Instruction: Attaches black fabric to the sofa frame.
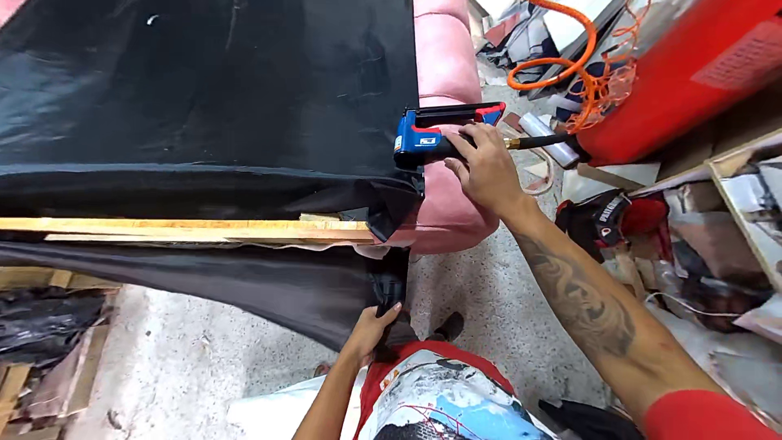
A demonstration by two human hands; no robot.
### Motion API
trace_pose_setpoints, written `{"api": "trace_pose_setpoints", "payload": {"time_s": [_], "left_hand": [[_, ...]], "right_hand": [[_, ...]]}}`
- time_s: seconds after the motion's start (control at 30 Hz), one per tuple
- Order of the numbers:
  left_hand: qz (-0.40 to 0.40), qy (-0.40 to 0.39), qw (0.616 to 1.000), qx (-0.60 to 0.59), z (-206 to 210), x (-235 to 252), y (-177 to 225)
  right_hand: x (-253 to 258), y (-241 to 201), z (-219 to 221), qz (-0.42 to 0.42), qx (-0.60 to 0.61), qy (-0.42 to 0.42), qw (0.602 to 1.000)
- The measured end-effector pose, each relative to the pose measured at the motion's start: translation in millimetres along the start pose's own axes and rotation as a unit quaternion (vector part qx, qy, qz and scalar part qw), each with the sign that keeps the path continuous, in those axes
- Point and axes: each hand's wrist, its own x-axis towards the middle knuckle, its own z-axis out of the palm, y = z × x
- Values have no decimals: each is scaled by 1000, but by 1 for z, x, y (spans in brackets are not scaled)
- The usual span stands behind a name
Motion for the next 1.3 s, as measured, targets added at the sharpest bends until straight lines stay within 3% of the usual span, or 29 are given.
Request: {"api": "trace_pose_setpoints", "payload": {"time_s": [0.1,0.17,0.27,0.37,0.43,0.5,0.53,0.6,0.67,0.73,0.77,0.87,1.07,1.23,1.3], "left_hand": [[24,11,999,-32,6,-2,1],[90,98,991,9,16,-2,-6],[223,236,932,160,24,-3,-15],[314,245,884,244,24,-9,-12],[288,228,906,211,25,-16,-10],[243,223,938,108,27,-19,-6],[226,217,948,62,28,-21,-3],[189,208,960,6,32,-29,3],[147,209,965,-63,36,-32,6],[121,205,964,-118,36,-32,5],[117,202,964,-127,36,-33,4],[127,186,967,-119,38,-39,0],[110,170,979,-34,18,-78,6],[104,138,985,-13,-21,-101,6],[101,119,988,-9,-31,-106,-1]], "right_hand": [[5,4,-1,6,-9,0,1000],[4,7,0,6,-14,6,1000],[2,6,-2,-3,-21,39,999],[-20,-28,-32,-6,2,77,997],[-67,-74,-48,48,60,79,994],[-128,-113,-36,162,181,8,970],[-154,-125,-20,244,270,-76,928],[-187,-135,24,387,485,-246,745],[-201,-147,64,440,660,-265,548],[-202,-163,85,458,738,-252,426],[-201,-171,90,468,753,-243,393],[-203,-184,93,504,747,-233,366],[-211,-197,68,547,715,-218,376],[-220,-214,59,569,695,-277,342],[-226,-224,55,571,681,-293,353]]}}
